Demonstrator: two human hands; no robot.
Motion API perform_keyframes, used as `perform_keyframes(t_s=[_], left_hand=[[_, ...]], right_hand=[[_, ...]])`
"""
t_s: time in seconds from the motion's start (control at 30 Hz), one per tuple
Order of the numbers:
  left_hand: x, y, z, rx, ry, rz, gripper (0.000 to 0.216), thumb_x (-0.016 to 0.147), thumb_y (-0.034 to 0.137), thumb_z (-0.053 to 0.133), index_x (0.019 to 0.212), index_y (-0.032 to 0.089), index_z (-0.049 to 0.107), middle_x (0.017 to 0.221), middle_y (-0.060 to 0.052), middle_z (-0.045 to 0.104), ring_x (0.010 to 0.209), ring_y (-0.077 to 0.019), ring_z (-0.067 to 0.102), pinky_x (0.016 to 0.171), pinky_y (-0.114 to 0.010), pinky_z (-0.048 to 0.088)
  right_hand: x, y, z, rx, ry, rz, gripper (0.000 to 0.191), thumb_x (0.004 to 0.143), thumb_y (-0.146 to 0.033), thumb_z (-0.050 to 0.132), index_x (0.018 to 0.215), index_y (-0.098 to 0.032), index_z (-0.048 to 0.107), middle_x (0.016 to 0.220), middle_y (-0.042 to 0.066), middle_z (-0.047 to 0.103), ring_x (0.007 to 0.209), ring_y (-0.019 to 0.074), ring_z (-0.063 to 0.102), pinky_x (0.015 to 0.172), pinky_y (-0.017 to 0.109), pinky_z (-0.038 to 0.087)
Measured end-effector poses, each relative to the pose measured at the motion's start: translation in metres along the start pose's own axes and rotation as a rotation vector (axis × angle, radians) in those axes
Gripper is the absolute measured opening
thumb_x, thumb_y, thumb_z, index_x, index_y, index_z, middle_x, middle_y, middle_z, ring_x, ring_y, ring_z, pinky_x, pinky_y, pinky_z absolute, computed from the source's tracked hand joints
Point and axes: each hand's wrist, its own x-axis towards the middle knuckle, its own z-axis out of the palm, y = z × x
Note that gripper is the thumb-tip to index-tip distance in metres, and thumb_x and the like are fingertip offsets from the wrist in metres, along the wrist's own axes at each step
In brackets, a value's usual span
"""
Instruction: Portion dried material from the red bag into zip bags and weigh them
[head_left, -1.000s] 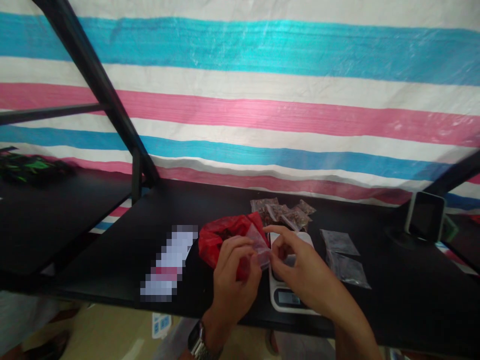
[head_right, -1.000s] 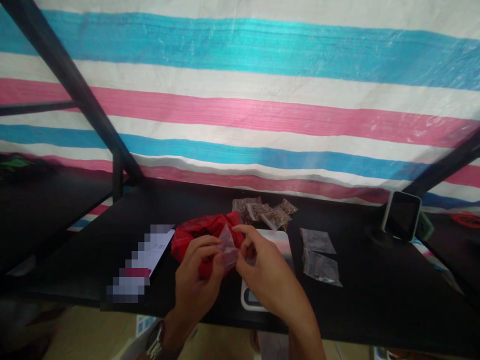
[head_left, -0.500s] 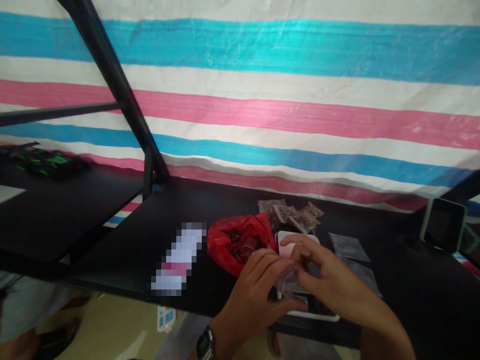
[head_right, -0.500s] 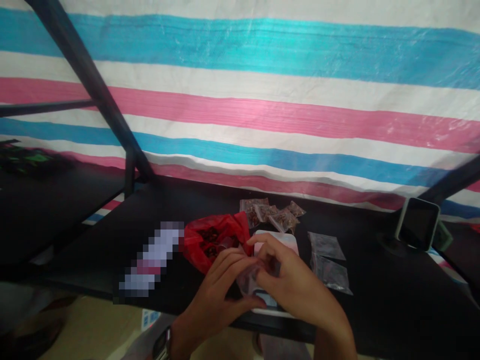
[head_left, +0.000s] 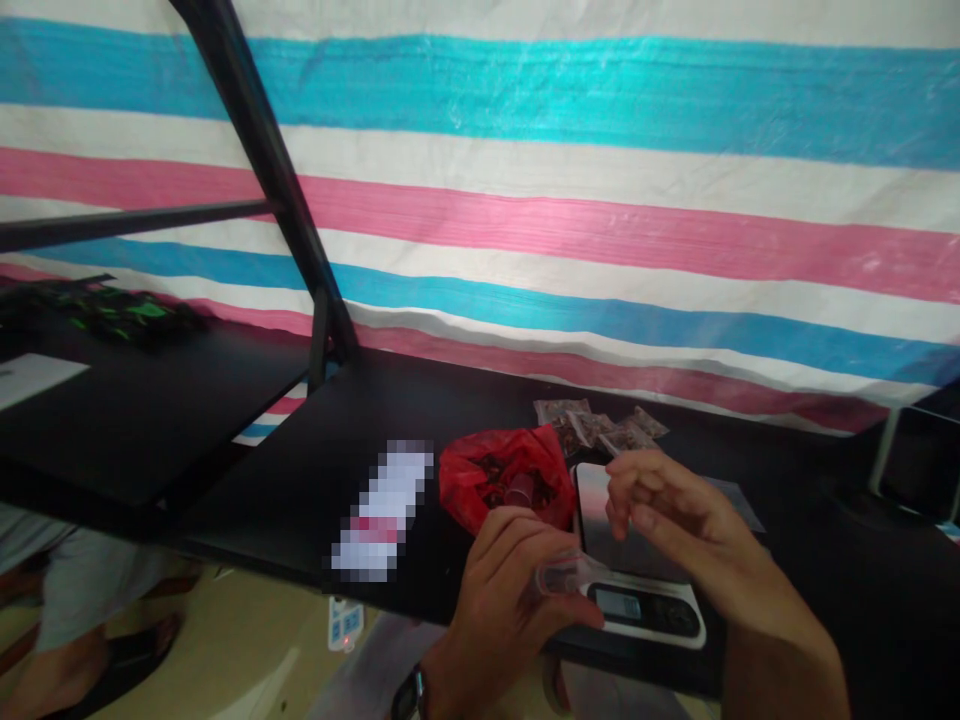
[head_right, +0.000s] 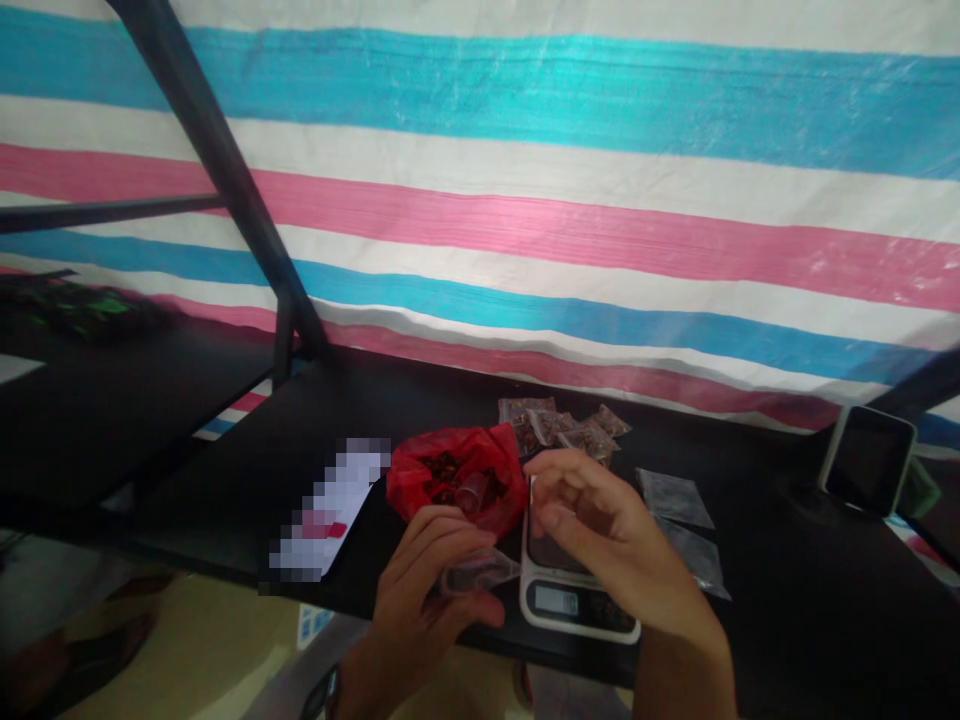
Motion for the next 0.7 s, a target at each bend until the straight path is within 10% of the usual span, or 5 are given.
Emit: perform_keyframes(t_s=[0.23,0.7], left_hand=[[-0.016,-0.005,-0.011,-0.061,-0.063,-0.183,0.050,0.099,0.069,0.059,0.115,0.023,0.073,0.094,-0.004,0.080,0.084,-0.0193,0.073,0.074,-0.030,0.057],[-0.046,-0.019,-0.030,0.171,-0.185,-0.655,0.025,0.104,0.045,0.063,0.101,0.025,0.078,0.100,-0.007,0.080,0.095,-0.0285,0.074,0.086,-0.044,0.058]], right_hand=[[0.039,0.040,0.047,-0.462,0.028,0.120,0.018,0.092,-0.022,0.068,0.108,-0.022,0.075,0.111,0.006,0.078,0.102,0.0226,0.069,0.095,0.036,0.052],[0.055,0.052,0.084,-0.757,-0.017,0.216,0.015,0.084,-0.013,0.078,0.087,-0.022,0.066,0.098,0.003,0.073,0.099,0.0226,0.066,0.085,0.033,0.044]])
